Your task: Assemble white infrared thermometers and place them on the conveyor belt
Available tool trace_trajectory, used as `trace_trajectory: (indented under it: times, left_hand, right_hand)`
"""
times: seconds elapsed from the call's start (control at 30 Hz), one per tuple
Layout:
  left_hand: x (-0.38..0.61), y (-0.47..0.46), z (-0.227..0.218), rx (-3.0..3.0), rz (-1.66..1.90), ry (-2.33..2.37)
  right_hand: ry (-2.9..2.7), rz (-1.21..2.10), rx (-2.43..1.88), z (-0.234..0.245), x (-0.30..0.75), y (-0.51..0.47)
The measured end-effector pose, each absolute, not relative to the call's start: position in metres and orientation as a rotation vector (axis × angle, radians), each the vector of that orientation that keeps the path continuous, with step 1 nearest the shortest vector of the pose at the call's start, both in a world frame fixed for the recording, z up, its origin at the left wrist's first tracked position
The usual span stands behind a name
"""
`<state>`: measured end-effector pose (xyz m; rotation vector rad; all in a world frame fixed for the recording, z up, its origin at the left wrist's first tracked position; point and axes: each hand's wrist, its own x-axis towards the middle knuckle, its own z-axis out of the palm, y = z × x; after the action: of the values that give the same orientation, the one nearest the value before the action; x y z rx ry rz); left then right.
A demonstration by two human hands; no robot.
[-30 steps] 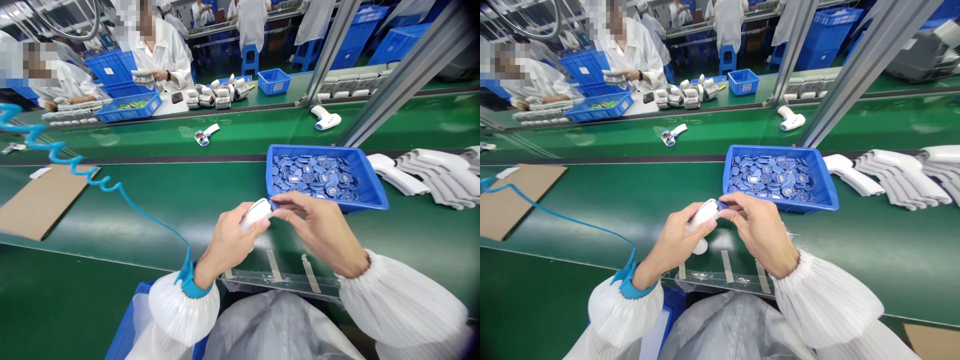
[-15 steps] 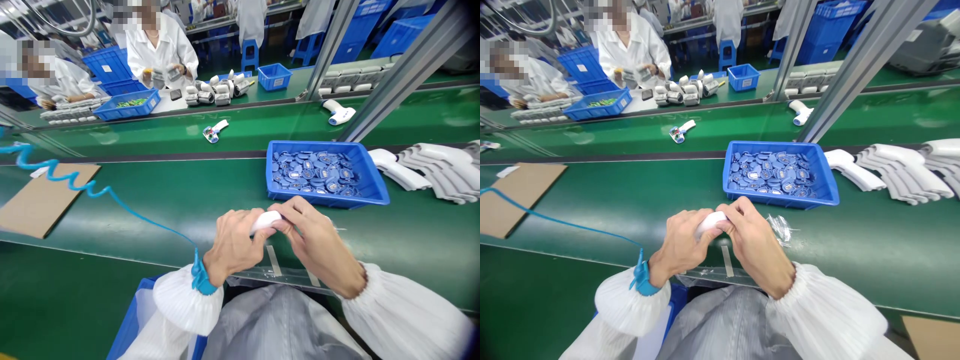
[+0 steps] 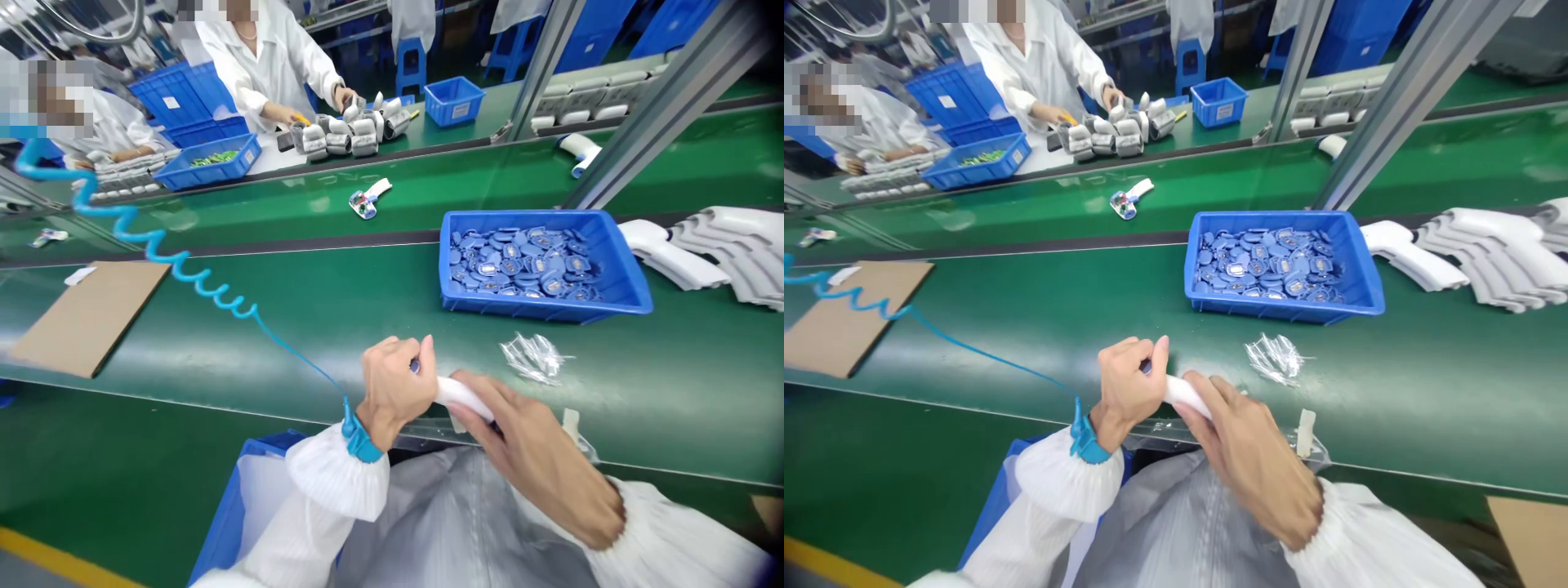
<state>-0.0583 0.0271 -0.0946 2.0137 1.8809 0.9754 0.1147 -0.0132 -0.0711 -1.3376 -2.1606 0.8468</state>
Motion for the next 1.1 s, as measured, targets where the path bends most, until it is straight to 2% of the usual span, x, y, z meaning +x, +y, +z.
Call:
trace_trajectory:
  times: [0.1, 0.23, 0.3, 0.33, 0.4, 0.47, 0.53, 0.6, 0.67, 0.77, 0.87, 1.0, 1.1]
  left_hand:
    - [-0.070, 0.027, -0.087, 1.966, 0.982, 1.771]
    - [-0.087, 0.013, -0.082, 1.770, 1.250, 1.572]
    - [-0.089, 0.011, -0.088, 1.552, 1.386, 1.675]
    - [-0.088, 0.014, -0.093, 1.444, 1.422, 1.769]
    - [-0.084, 0.024, -0.103, 1.328, 1.424, 1.939]
    - [-0.079, 0.038, -0.111, 1.351, 1.382, 2.026]
    - [-0.076, 0.051, -0.115, 1.410, 1.337, 2.074]
    - [-0.076, 0.058, -0.113, 1.480, 1.319, 2.122]
    - [-0.083, 0.059, -0.108, 1.607, 1.262, 2.062]
    - [-0.109, 0.054, -0.095, 1.798, 0.900, 1.767]
    - [-0.152, 0.066, -0.078, 1.642, 0.619, 1.818]
    - [-0.216, 0.137, -0.046, 1.333, 0.824, 2.190]
    - [-0.251, 0.202, -0.029, 1.096, 1.070, 2.272]
  right_hand:
    - [-1.949, 1.146, -1.438, -0.073, 0.111, -0.008]
    - [-1.164, 1.922, -1.579, -0.075, 0.105, 0.005]
    - [-0.963, 2.183, -1.545, -0.076, 0.099, 0.008]
    - [-1.031, 2.197, -1.532, -0.077, 0.095, 0.008]
    - [-1.435, 1.935, -1.510, -0.080, 0.087, 0.005]
    - [-1.856, 1.461, -1.444, -0.085, 0.079, 0.001]
    - [-2.078, 1.086, -1.402, -0.091, 0.072, -0.003]
    - [-2.144, 0.910, -1.402, -0.096, 0.069, -0.004]
    - [-2.146, 0.897, -1.402, -0.097, 0.070, 0.000]
    - [-2.041, 1.177, -1.466, -0.087, 0.078, 0.016]
    - [-1.862, 1.331, -1.468, -0.065, 0.094, 0.046]
    - [-1.795, 1.122, -1.434, -0.033, 0.114, 0.095]
    - [-1.816, 1.021, -1.476, -0.017, 0.123, 0.136]
